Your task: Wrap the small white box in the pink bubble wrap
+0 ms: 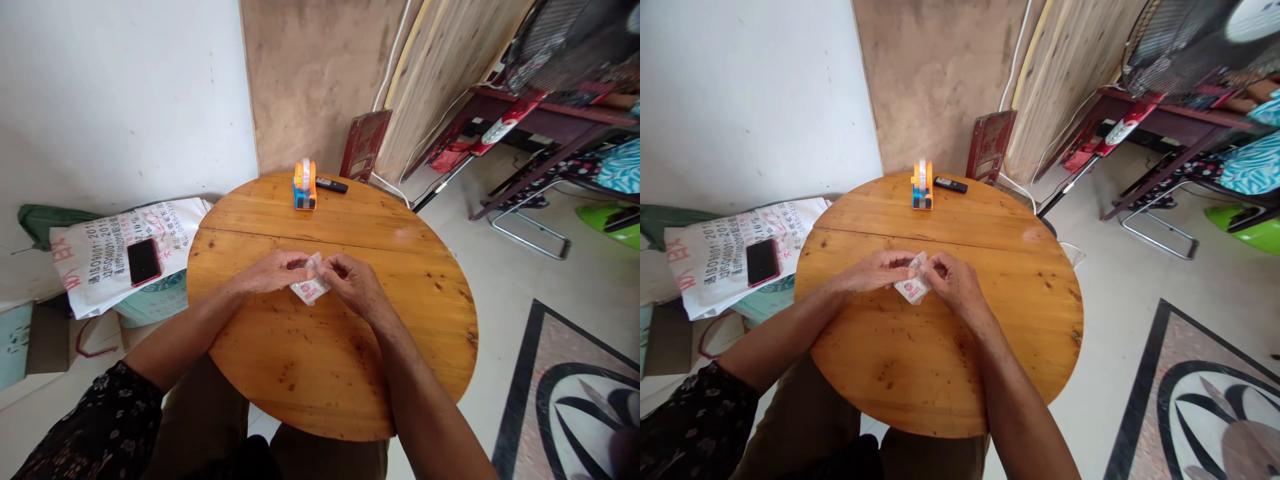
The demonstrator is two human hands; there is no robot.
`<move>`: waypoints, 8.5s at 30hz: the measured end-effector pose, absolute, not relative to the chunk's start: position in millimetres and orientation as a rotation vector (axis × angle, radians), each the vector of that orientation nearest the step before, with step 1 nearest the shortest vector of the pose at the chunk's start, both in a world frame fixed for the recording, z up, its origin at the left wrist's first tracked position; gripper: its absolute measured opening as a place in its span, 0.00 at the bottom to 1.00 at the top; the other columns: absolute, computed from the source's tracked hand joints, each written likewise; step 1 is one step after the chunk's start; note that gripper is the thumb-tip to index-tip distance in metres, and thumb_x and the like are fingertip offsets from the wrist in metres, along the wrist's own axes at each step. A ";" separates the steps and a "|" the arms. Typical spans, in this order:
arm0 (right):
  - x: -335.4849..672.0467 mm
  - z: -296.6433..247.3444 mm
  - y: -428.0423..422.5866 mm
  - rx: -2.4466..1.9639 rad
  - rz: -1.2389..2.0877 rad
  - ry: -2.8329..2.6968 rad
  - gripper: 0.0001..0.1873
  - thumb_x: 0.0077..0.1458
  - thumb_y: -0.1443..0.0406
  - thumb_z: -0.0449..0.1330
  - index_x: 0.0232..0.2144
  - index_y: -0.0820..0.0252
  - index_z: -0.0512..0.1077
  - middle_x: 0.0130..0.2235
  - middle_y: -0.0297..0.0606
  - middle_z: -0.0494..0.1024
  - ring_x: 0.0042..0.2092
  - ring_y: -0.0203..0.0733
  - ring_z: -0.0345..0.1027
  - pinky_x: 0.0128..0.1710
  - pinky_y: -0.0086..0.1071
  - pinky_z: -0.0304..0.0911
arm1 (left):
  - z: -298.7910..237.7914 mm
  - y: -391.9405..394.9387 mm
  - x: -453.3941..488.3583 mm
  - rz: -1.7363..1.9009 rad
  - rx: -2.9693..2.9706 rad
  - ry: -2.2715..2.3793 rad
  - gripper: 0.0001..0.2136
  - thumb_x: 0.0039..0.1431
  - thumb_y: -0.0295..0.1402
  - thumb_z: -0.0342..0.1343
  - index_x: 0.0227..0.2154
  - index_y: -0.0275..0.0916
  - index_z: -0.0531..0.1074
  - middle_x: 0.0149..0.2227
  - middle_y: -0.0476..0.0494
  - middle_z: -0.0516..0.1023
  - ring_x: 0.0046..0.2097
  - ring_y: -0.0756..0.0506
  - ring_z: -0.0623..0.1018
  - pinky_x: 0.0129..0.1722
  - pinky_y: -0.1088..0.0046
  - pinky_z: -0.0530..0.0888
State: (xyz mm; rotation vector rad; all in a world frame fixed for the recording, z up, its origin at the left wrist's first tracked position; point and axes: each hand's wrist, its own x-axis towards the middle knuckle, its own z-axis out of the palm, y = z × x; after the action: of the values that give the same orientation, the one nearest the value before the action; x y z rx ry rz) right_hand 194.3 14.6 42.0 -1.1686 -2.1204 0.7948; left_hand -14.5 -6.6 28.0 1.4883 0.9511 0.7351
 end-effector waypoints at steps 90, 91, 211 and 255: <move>195.9 46.0 9.1 -1.194 0.652 -2.303 0.11 0.59 0.61 0.55 0.26 0.58 0.70 0.26 0.34 0.75 0.28 0.37 0.64 0.29 0.30 0.51 | 21.9 -2.7 -17.6 0.728 1.513 0.969 0.21 0.51 0.35 0.63 0.49 0.38 0.73 0.44 0.45 0.78 0.43 0.45 0.77 0.44 0.70 0.72; 195.9 46.2 9.0 -1.189 0.653 -2.298 0.11 0.59 0.61 0.55 0.26 0.58 0.70 0.26 0.34 0.75 0.28 0.37 0.64 0.29 0.30 0.52 | 21.3 -2.7 -17.7 0.735 1.504 0.965 0.21 0.51 0.35 0.63 0.49 0.39 0.73 0.44 0.45 0.78 0.43 0.45 0.77 0.44 0.70 0.72; 189.7 35.9 3.4 -0.951 0.180 -2.446 0.06 0.58 0.68 0.64 0.33 0.55 0.81 0.39 0.40 0.81 0.40 0.45 0.71 0.42 0.38 0.58 | 22.2 -4.3 -10.0 0.746 1.360 1.220 0.06 0.55 0.33 0.58 0.33 0.35 0.72 0.20 0.53 0.71 0.20 0.54 0.71 0.21 0.80 0.69; 193.2 38.0 6.3 -1.024 0.368 -2.461 0.16 0.54 0.73 0.61 0.41 0.51 0.80 0.46 0.40 0.78 0.48 0.46 0.71 0.47 0.38 0.59 | 16.4 -1.1 -14.5 0.692 1.375 1.202 0.12 0.50 0.38 0.59 0.35 0.35 0.73 0.24 0.51 0.72 0.26 0.51 0.73 0.23 0.78 0.72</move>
State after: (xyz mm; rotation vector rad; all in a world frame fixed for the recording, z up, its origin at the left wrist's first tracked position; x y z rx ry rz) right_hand 193.2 6.3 38.0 -1.0241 -2.4612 0.3680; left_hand -14.5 -1.1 16.4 1.3754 1.2017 0.6916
